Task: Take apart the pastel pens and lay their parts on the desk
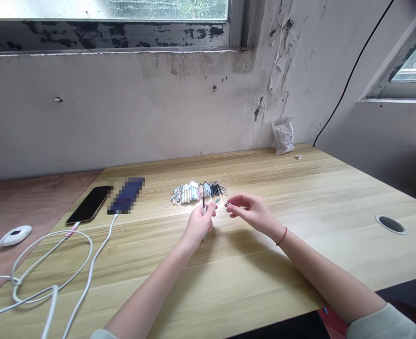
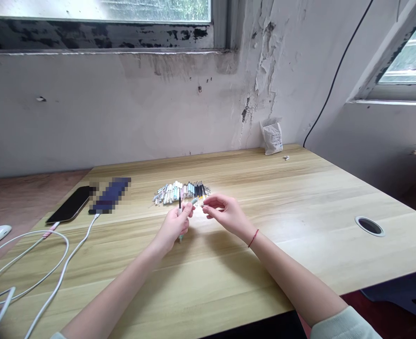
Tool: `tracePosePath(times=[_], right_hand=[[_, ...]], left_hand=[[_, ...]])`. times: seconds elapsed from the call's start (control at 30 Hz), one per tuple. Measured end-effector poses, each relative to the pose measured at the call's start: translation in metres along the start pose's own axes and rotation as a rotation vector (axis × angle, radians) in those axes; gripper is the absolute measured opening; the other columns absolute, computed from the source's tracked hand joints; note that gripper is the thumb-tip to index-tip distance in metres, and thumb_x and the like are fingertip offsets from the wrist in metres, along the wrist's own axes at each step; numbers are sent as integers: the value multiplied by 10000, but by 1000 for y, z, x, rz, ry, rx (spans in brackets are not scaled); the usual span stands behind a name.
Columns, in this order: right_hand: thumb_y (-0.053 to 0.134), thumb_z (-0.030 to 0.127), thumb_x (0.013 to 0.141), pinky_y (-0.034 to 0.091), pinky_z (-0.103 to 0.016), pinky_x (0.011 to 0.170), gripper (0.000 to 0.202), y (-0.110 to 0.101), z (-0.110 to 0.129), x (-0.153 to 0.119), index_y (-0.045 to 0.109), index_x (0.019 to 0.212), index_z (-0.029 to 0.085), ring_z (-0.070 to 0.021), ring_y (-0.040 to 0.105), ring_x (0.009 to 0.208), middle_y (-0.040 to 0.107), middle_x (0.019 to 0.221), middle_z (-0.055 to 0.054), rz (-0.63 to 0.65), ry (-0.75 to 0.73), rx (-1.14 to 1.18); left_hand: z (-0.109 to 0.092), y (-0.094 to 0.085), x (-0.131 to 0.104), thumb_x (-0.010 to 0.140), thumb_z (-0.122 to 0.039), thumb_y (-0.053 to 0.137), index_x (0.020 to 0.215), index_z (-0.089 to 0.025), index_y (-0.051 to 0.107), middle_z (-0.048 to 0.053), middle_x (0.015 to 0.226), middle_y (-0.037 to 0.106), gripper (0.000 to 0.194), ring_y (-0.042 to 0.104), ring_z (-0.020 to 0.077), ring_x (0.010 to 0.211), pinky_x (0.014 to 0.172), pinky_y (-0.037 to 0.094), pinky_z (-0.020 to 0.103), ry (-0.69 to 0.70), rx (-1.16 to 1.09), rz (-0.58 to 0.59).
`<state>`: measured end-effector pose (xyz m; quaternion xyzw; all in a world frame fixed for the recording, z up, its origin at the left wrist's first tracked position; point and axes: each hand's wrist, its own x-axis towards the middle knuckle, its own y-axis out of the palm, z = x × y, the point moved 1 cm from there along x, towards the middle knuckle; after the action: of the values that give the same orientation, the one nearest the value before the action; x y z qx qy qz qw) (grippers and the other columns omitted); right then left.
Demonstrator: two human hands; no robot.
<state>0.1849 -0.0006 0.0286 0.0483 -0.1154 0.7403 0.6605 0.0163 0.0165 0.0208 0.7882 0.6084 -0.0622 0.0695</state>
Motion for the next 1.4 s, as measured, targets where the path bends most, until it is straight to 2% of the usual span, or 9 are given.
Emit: tracePosePath(times=[0.27, 0.5, 0.63, 0.7, 0.87, 0.97, 1.13, 1.27, 1.4], right_hand=[[603, 349, 810, 582, -330, 657, 164, 11, 0, -5, 665, 873, 211, -192, 667, 772, 699, 833, -54, -16, -175, -207], [602, 336, 806, 590, -329, 654, 155, 6, 1, -3, 662, 851, 201, -180, 646, 734, 677, 802, -48, -21, -174, -238], [616, 345, 787, 611, -320, 626, 178, -5, 2, 1, 646, 837, 177, -168, 633, 715, 650, 790, -45, -139, -132, -162], [609, 328, 790, 613, -318, 636, 166, -10, 2, 2, 648, 844, 176, -172, 639, 739, 658, 824, -49, -166, -153, -177], [507, 229, 844, 579, -299, 614, 170, -11, 6, 0, 664, 904, 200, -165, 653, 709, 686, 877, -46, -30, -243, -376], [498, 201, 847, 554, -285, 607, 179, -10, 8, -1, 661, 920, 206, -166, 649, 730, 687, 862, -42, -1, -277, -439], [517, 224, 854, 522, -267, 625, 155, -11, 7, 0, 647, 937, 205, -167, 638, 781, 686, 877, -47, 26, -299, -455], [498, 259, 881, 471, -254, 611, 146, -11, 7, 0, 624, 909, 190, -143, 599, 703, 663, 821, -45, 48, -320, -540], [405, 347, 926, 416, -250, 559, 304, -12, 7, 2, 594, 759, 177, -129, 530, 600, 601, 674, -31, 108, -259, -654]], left_hand=[[2, 8, -4, 729, -596, 576, 863, -150, 527, -108, 455, 254, 468, 228, 51, 387, 386, 190, 186, 38, 23, 90], [7, 3, 1, 772, -586, 524, 821, -166, 476, -84, 516, 331, 425, 300, 61, 419, 424, 248, 197, 119, 173, 115], [8, -6, 4, 809, -584, 462, 829, -178, 468, -71, 546, 365, 407, 362, 86, 450, 465, 294, 212, 149, 301, 44], [6, -9, 4, 821, -574, 451, 860, -176, 493, -64, 556, 383, 402, 379, 97, 471, 483, 300, 219, 163, 379, 53], [1, -6, -1, 855, -520, 430, 913, -175, 540, -47, 588, 408, 367, 363, 107, 513, 519, 299, 226, 221, 503, 147], [0, -4, -3, 865, -504, 419, 925, -178, 548, -43, 608, 398, 357, 355, 110, 535, 526, 295, 223, 238, 522, 158], [-1, -5, -4, 887, -481, 384, 936, -179, 553, -28, 647, 444, 350, 400, 122, 574, 558, 312, 225, 259, 581, 150], [-5, -7, -6, 898, -426, 383, 867, -173, 550, 9, 722, 533, 304, 478, 151, 660, 614, 339, 244, 369, 713, 114], [-8, -7, -7, 901, -387, 384, 771, -177, 509, 12, 724, 537, 278, 482, 153, 661, 621, 339, 255, 436, 788, 89]])
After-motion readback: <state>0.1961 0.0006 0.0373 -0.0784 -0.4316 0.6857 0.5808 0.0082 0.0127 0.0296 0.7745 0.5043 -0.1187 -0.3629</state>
